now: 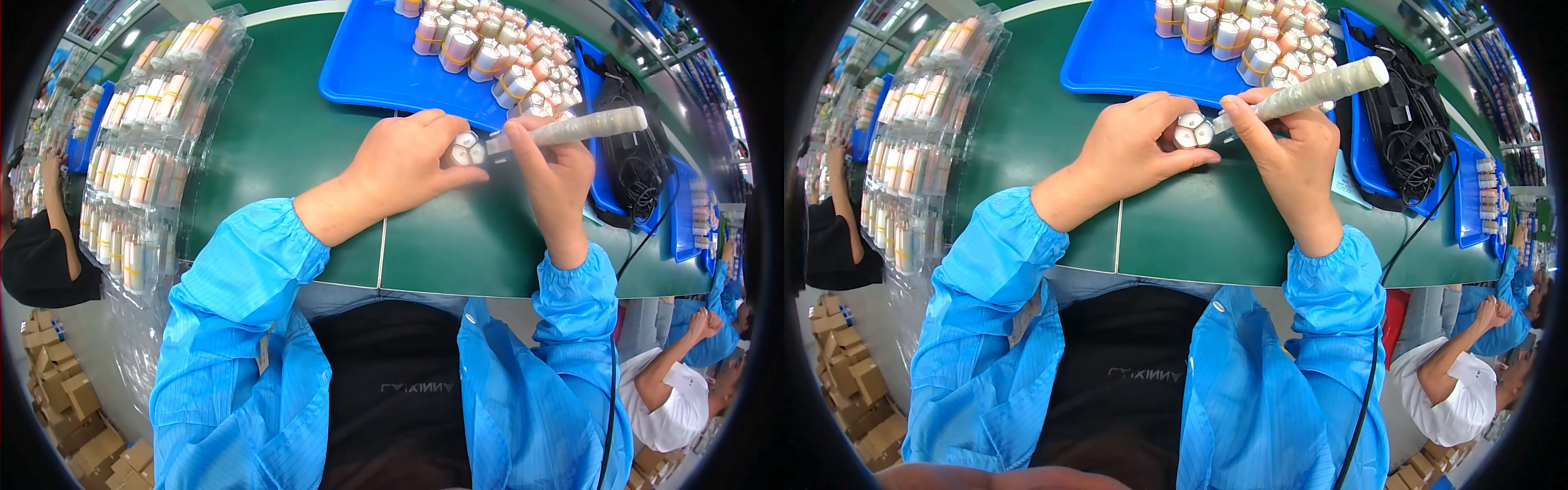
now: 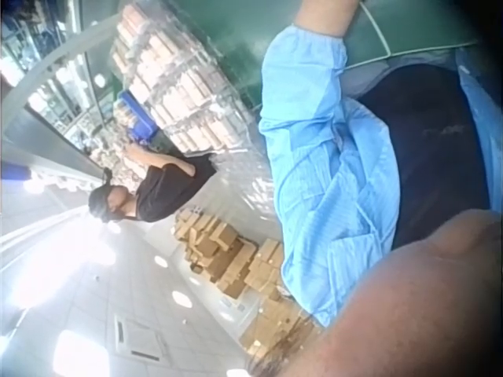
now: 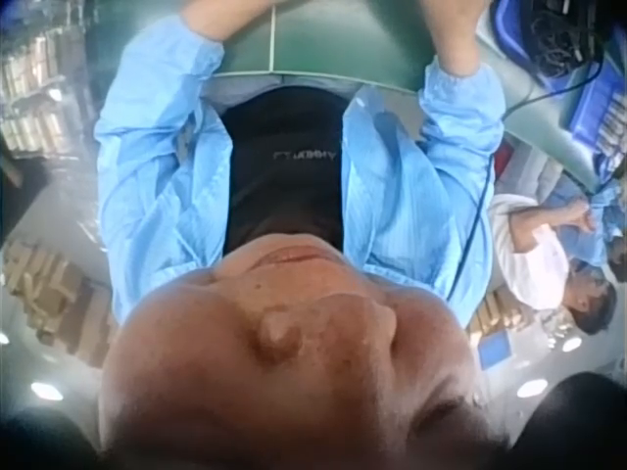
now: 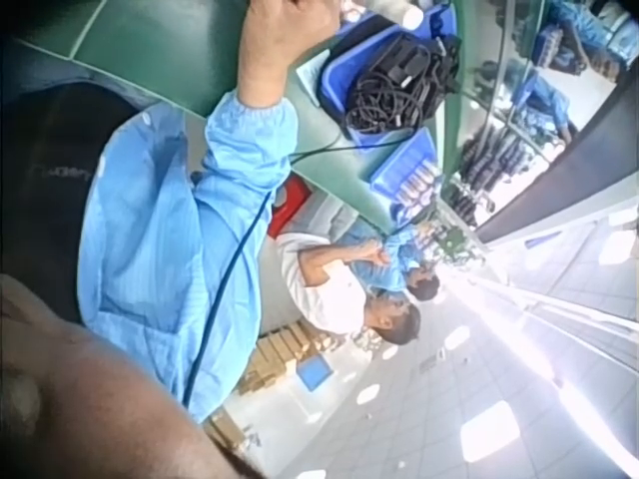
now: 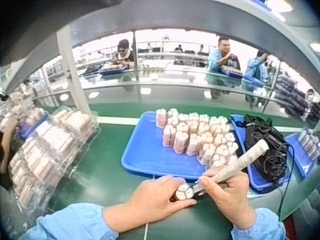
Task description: The person assembles small cylindrical parts using a handheld power tool at a factory workstation.
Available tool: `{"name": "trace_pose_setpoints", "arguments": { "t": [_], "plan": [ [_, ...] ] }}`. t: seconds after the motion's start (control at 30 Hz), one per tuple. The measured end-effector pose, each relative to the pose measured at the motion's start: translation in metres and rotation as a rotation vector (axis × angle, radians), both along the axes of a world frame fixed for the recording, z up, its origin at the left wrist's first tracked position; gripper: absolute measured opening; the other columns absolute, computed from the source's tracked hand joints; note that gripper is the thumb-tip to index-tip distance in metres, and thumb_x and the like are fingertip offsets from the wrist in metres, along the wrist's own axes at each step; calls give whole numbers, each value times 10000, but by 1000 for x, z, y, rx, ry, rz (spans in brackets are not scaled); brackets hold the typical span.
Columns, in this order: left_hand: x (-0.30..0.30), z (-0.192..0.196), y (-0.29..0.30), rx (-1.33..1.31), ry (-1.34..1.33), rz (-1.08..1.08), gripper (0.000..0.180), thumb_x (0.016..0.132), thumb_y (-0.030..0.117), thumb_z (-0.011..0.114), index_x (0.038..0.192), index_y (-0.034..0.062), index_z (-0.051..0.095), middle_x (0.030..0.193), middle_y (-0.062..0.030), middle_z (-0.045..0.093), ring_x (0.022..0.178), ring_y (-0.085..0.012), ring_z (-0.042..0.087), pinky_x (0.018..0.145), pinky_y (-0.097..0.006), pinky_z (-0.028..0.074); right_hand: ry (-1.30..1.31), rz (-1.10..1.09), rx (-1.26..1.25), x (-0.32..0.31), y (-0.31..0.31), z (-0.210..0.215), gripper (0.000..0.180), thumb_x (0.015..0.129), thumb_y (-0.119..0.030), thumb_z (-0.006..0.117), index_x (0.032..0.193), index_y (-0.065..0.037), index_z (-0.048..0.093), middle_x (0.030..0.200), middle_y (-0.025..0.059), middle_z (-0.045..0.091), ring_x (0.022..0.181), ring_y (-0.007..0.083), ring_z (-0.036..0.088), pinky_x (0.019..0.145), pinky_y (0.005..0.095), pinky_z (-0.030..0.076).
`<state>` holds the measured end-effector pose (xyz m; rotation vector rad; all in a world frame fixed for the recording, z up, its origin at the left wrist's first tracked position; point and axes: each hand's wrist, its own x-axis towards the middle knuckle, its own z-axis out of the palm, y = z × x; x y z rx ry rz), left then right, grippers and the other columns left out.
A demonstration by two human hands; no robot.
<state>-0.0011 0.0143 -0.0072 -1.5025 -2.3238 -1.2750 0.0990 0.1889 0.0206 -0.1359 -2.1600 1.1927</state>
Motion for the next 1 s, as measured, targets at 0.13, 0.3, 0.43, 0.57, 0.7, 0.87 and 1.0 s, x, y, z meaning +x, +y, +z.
{"name": "trace_pose_setpoints", "arguments": {
  "t": [0.13,0.3,0.43,0.57,0.7,0.87,1.0],
  "plan": [
    [2,2,1,-18,34,24,477,746,416,827,956,43,617,804,-95,659,718,-291,674,619,-400,541,63,10,130,0,-3,3,147,832,-122,818,872,-4,740,761,64,723,668,120,673,598,247,515],
    [3,7,2,-62,37,39,479,748,429,823,873,49,560,770,-100,654,710,-302,673,611,-409,536,76,-13,220,1,-1,3,147,815,-106,829,850,2,735,762,75,722,662,137,678,592,258,525],
    [2,1,4,-21,67,61,529,704,427,884,1000,64,637,721,-81,648,636,-236,653,559,-344,519,98,-2,236,1,-2,3,153,809,-105,833,845,6,734,757,82,720,662,148,683,591,261,526],
    [5,3,3,-44,49,62,528,709,421,882,1009,66,632,722,-82,649,641,-238,656,560,-346,519,121,-3,247,0,-3,2,152,810,-105,832,842,7,733,747,82,718,653,146,682,588,261,526],
    [6,3,3,-50,52,52,534,709,418,881,1024,66,632,719,-75,644,634,-230,647,557,-341,516,74,2,225,0,-5,3,148,819,-104,821,841,11,731,733,83,715,636,149,681,582,256,524],
    [4,1,3,64,39,-21,520,736,323,867,1135,65,658,717,-64,631,605,-200,614,562,-331,503,-7,-30,129,-1,-6,7,159,842,-129,801,841,14,731,734,80,708,630,148,672,576,258,513],
    [2,8,0,-49,-99,-46,426,784,345,791,1087,76,659,838,-123,696,784,-326,685,673,-423,549,-73,-10,130,0,-5,4,167,856,-150,789,850,8,735,750,80,698,634,143,656,577,268,499]
  ]
}}
